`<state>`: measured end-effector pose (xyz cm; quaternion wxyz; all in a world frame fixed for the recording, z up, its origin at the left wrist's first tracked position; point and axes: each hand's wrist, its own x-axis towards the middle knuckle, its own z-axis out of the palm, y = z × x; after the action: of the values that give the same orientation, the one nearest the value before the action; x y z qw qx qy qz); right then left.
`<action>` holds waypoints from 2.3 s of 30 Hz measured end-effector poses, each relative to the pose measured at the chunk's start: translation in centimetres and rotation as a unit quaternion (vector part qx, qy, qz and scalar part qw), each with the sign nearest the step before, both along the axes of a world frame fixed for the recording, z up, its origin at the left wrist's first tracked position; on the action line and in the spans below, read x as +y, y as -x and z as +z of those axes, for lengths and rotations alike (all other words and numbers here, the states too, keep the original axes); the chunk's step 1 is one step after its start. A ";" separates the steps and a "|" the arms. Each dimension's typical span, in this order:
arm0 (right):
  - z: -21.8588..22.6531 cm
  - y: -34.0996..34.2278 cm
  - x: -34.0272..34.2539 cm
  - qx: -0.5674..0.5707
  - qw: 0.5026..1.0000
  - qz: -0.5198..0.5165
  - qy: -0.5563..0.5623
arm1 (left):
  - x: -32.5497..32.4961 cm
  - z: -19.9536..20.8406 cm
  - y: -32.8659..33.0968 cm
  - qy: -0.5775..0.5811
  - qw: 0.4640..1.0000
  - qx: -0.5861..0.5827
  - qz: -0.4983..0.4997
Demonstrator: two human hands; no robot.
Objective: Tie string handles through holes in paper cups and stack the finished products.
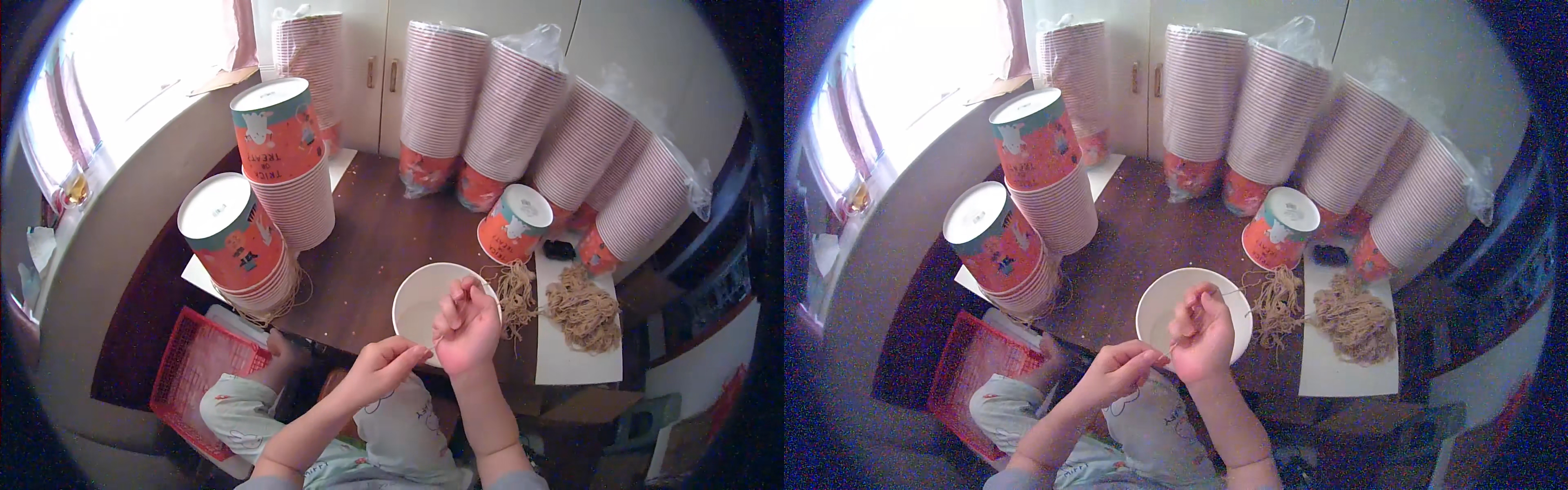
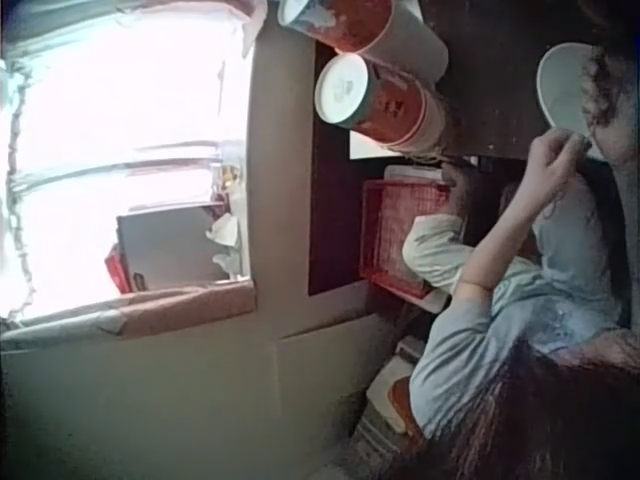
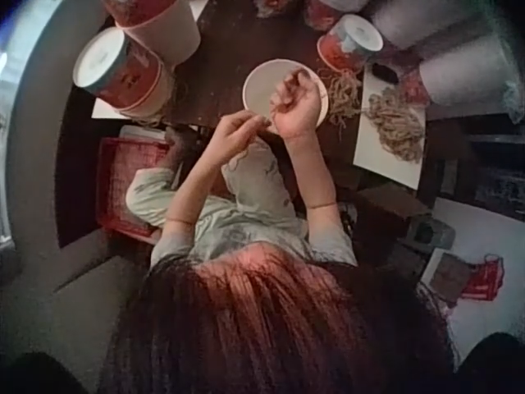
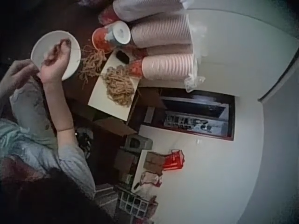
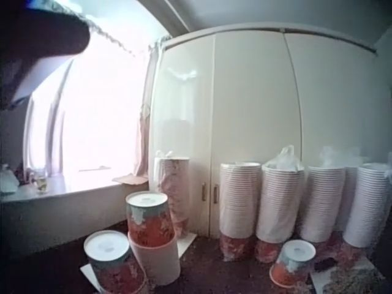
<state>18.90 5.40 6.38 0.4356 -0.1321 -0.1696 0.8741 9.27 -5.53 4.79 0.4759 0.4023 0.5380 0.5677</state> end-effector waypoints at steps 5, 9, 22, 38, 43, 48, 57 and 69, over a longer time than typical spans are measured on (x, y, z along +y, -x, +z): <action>0.2 -0.1 -0.4 -0.002 0.999 -0.010 -0.040 | 0.5 0.1 -0.4 0.047 0.998 0.016 -0.027; -0.2 -0.2 -0.1 -0.018 0.994 -0.014 -0.105 | 0.5 -0.7 0.1 0.033 0.998 0.059 -0.020; 1.3 -3.1 2.7 -0.575 0.387 -0.061 -0.718 | 2.5 1.2 3.2 -0.188 0.792 0.570 0.114; -0.9 -0.1 3.7 -0.436 0.631 0.087 -0.636 | 3.7 1.4 3.0 -0.193 0.736 0.637 0.124; -0.7 0.0 3.7 -0.453 0.616 0.095 -0.637 | 3.6 0.8 3.1 -0.177 0.748 0.628 0.125; -0.9 0.1 3.8 -0.484 0.589 0.105 -0.639 | 3.2 0.0 3.6 -0.171 0.766 0.604 0.139; -2.4 0.7 4.5 -0.521 0.508 0.118 -0.675 | 1.8 -2.2 4.4 -0.047 0.901 0.406 0.147; -2.6 1.2 4.4 -0.511 0.502 0.130 -0.686 | 1.8 -2.8 4.1 -0.048 0.911 0.392 0.115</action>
<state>17.74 9.82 3.73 0.1093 -0.1920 -0.9242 0.3115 5.15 -3.75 2.02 0.1380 0.5498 0.6964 0.4400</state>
